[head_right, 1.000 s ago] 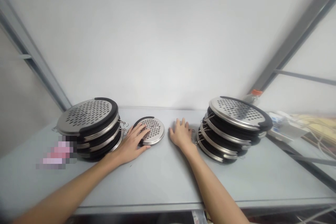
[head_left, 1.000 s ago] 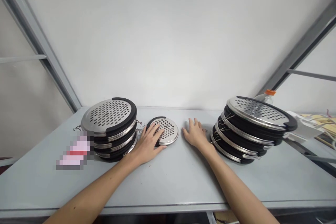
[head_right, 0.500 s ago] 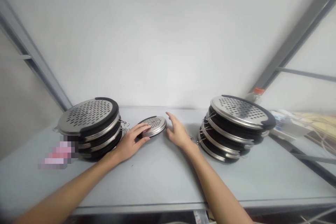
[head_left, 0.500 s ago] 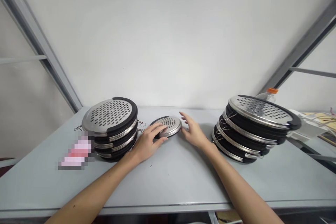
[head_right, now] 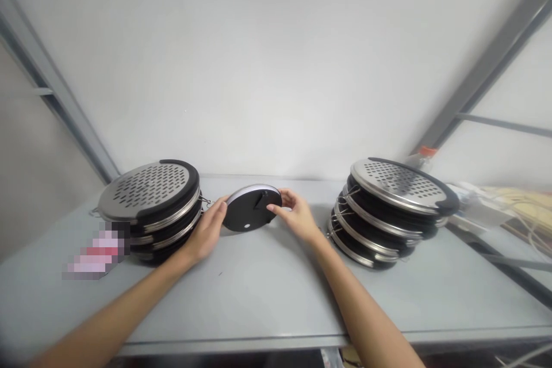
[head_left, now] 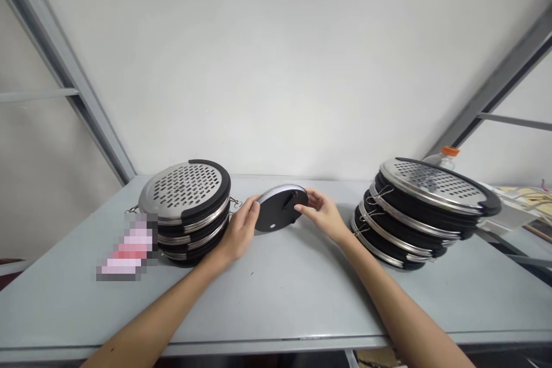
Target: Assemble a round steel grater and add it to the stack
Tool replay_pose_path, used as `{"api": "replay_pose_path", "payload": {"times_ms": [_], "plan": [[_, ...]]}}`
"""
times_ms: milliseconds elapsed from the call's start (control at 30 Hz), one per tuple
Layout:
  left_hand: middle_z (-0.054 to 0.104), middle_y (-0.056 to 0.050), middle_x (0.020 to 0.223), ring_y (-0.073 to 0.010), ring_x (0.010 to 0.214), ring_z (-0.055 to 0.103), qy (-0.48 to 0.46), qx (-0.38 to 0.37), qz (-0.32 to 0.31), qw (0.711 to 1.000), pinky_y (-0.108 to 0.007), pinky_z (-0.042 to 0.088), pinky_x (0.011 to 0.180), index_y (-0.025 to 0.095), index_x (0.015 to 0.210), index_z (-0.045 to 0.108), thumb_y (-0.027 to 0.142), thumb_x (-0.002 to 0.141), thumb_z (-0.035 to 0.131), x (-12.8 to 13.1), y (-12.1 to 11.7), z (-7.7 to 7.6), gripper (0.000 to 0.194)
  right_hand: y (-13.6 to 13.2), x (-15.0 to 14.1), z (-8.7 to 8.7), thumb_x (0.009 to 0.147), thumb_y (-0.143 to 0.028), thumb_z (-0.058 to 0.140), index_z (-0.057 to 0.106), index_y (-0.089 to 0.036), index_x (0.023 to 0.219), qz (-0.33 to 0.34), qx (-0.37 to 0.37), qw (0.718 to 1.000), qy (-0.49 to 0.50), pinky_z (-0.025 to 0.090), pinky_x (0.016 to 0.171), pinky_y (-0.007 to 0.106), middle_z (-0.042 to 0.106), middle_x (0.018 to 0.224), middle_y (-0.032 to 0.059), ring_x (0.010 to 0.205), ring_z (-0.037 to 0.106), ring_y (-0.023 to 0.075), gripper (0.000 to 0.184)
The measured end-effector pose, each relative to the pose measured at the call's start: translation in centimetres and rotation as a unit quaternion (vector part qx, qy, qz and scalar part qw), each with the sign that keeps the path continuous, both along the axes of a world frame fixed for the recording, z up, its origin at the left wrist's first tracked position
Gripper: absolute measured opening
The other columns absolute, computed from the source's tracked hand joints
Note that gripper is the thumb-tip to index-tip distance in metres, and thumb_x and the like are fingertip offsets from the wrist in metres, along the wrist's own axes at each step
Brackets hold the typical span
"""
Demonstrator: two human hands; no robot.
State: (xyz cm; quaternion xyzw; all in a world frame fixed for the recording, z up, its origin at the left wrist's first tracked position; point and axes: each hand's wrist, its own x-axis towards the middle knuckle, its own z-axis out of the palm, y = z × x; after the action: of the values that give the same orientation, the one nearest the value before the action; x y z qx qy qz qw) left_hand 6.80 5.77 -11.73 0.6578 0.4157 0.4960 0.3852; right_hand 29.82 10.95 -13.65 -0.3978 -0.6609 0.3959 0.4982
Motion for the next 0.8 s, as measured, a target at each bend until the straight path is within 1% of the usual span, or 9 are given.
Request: {"api": "replay_pose_path", "payload": {"times_ms": [67,167,233,300,367,467,600,667,800], "plan": [[0.056,-0.009,0.125,-0.0237,0.117,0.051,0.065,0.064,0.012,0.996,-0.038,0.04,0.1,0.019,0.127,0.046,0.042,0.095,0.038,0.0,-0.3,0.1,0.04,0.0,0.0,0.0,0.069,-0.038,0.075,0.059,-0.018,0.098,0.003,-0.013,1.0,0.011,0.05,0.082,0.034,0.068,0.095,0.006,0.087,0.063,0.0194,0.039],[0.046,-0.01,0.136,-0.0239,0.126,0.043,0.142,0.14,0.066,0.978,-0.04,0.035,0.106,0.02,0.136,0.035,0.037,0.092,0.046,0.1,-0.3,-0.2,0.048,-0.1,-0.2,-0.1,0.069,-0.041,0.074,0.06,-0.017,0.097,-0.019,-0.021,1.0,0.0,0.05,0.077,0.033,0.069,0.092,0.0062,0.081,0.063,0.0186,0.04],[0.04,-0.01,0.141,-0.0235,0.131,0.036,0.176,0.179,0.107,0.962,-0.042,0.032,0.109,0.021,0.138,0.032,0.033,0.093,0.044,0.2,-0.2,-0.7,0.048,-0.1,-0.3,-0.2,0.071,-0.044,0.071,0.06,-0.017,0.098,-0.047,-0.023,0.999,-0.01,0.051,0.073,0.032,0.069,0.093,0.0068,0.078,0.063,0.0184,0.04],[0.036,-0.01,0.143,-0.0236,0.135,0.031,0.2,0.197,0.121,0.952,-0.044,0.029,0.11,0.023,0.138,0.032,0.031,0.095,0.041,0.4,-0.2,-1.2,0.045,-0.2,-0.4,-0.3,0.073,-0.046,0.069,0.06,-0.017,0.099,-0.072,-0.023,0.997,-0.02,0.052,0.071,0.032,0.069,0.096,0.0074,0.077,0.063,0.0188,0.04],[0.032,-0.009,0.146,-0.0244,0.137,0.028,0.227,0.191,0.107,0.949,-0.045,0.029,0.11,0.024,0.138,0.031,0.032,0.095,0.041,0.5,-0.3,-1.5,0.045,-0.2,-0.3,-0.2,0.075,-0.047,0.066,0.061,-0.018,0.103,-0.084,-0.017,0.996,-0.039,0.052,0.069,0.032,0.068,0.1,0.0076,0.077,0.064,0.0192,0.041],[0.025,-0.01,0.149,-0.0267,0.138,0.023,0.273,0.179,0.081,0.942,-0.046,0.029,0.11,0.025,0.139,0.028,0.034,0.091,0.049,0.6,-0.5,-1.7,0.054,-0.3,-0.1,0.1,0.078,-0.048,0.062,0.062,-0.019,0.109,-0.064,-0.011,0.996,-0.065,0.053,0.068,0.032,0.068,0.104,0.0066,0.076,0.065,0.0198,0.042],[0.015,-0.01,0.152,-0.0285,0.141,0.015,0.315,0.171,0.079,0.93,-0.047,0.026,0.111,0.025,0.143,0.021,0.038,0.08,0.064,0.4,-0.7,-1.5,0.077,-0.2,0.3,0.2,0.081,-0.049,0.057,0.063,-0.018,0.112,-0.01,-0.032,0.995,-0.096,0.054,0.069,0.033,0.07,0.099,0.006,0.079,0.066,0.022,0.044],[0.009,-0.01,0.154,-0.0307,0.141,0.01,0.338,0.163,0.061,0.925,-0.049,0.024,0.112,0.026,0.145,0.018,0.042,0.071,0.071,0.3,-0.7,-1.4,0.092,-0.2,0.4,0.2,0.083,-0.05,0.055,0.064,-0.017,0.111,0.017,-0.041,0.991,-0.124,0.053,0.073,0.034,0.07,0.099,0.0069,0.084,0.065,0.023,0.044],[0.0,-0.012,0.155,-0.0368,0.141,-0.001,0.397,0.144,0.0,0.906,-0.054,0.018,0.112,0.025,0.146,0.018,0.053,0.052,0.081,0.0,-0.5,-1.6,0.116,-0.4,0.1,0.3,0.086,-0.049,0.05,0.067,-0.016,0.104,0.033,0.003,0.972,-0.232,0.047,0.085,0.036,0.069,0.103,0.0086,0.094,0.062,0.0239,0.041]]}}
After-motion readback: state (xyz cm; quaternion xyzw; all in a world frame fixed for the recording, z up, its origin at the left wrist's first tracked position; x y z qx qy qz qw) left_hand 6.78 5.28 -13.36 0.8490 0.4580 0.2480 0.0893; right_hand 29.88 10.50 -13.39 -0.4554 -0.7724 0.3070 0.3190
